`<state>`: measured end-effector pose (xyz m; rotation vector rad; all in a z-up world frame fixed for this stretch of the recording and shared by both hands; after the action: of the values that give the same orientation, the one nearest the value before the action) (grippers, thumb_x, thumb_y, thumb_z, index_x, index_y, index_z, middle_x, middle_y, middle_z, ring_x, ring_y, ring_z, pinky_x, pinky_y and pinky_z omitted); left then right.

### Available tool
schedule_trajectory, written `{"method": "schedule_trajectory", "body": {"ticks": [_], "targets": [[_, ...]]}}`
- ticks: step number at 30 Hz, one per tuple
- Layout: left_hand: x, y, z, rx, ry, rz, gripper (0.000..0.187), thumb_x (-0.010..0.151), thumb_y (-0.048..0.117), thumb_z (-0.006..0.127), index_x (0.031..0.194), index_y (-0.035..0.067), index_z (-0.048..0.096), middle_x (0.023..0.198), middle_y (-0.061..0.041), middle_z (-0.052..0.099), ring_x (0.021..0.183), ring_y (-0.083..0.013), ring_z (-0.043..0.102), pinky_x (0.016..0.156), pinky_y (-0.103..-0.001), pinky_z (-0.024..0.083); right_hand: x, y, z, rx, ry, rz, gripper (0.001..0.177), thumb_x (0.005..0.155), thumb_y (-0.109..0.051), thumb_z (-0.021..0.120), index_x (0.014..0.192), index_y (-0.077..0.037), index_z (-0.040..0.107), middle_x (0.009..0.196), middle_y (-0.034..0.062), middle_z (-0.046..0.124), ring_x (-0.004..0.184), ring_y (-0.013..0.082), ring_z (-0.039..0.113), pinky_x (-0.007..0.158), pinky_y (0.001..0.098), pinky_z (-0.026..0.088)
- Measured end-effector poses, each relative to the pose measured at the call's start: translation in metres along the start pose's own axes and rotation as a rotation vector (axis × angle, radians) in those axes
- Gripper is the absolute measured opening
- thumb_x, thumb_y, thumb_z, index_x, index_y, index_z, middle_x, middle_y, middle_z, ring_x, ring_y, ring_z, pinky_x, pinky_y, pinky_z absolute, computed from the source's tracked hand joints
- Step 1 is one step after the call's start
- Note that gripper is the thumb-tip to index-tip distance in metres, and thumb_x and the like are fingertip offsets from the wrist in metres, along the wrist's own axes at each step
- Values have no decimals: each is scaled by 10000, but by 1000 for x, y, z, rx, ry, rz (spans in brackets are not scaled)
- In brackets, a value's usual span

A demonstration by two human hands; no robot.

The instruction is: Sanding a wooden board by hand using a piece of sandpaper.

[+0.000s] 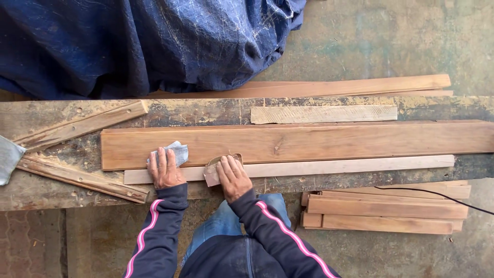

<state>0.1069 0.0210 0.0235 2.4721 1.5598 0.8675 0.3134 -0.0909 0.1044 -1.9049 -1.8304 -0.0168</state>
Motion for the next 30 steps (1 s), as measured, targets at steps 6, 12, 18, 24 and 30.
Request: {"method": "schedule_trajectory", "body": {"ticks": [6, 12, 18, 24, 30], "targets": [[1, 1, 0, 16, -14, -37, 390, 1036, 88, 574, 1420, 63, 639, 1557, -169, 539, 1470, -423, 451, 1238, -592, 320, -39, 162, -67, -208, 124, 170, 556, 816, 95, 528, 1357, 28, 635, 1413, 237, 621, 1373, 394, 559, 1199, 512, 410], [2, 6, -7, 2, 27, -60, 409, 1014, 110, 582, 1419, 93, 642, 1543, -143, 544, 1461, -405, 450, 1230, -583, 323, 5, 79, 8, -129, 173, 181, 626, 745, 78, 479, 1355, 46, 617, 1399, 277, 598, 1349, 458, 540, 1194, 505, 418], [5, 6, -5, 6, -3, -35, 431, 1003, 145, 602, 1430, 84, 622, 1549, -169, 535, 1455, -423, 449, 1220, -585, 329, 34, 4, 45, 24, -105, -109, 576, 852, -5, 568, 1427, -28, 586, 1510, 184, 556, 1442, 333, 488, 1228, 519, 347], [7, 9, -10, 2, 20, -52, 418, 1018, 145, 570, 1427, 87, 630, 1532, -156, 552, 1441, -420, 466, 1210, -597, 335, -39, 182, -61, -244, 4, 272, 513, 865, 26, 603, 1373, -48, 620, 1477, 180, 584, 1418, 361, 528, 1191, 516, 414], [5, 5, -5, 20, 40, -42, 416, 1012, 134, 555, 1419, 90, 627, 1532, -166, 553, 1445, -419, 465, 1205, -593, 342, 21, 45, 24, -72, 58, 25, 559, 801, 48, 581, 1358, 27, 611, 1433, 234, 575, 1371, 419, 515, 1173, 504, 429]]}}
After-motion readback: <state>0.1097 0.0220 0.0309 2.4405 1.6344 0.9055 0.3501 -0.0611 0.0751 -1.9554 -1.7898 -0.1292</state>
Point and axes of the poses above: each hand's wrist, its own x-axis towards the middle knuckle, its own z-axis out of the palm, y = z × x, the point moved 9 cm from there along x, towards the middle knuckle
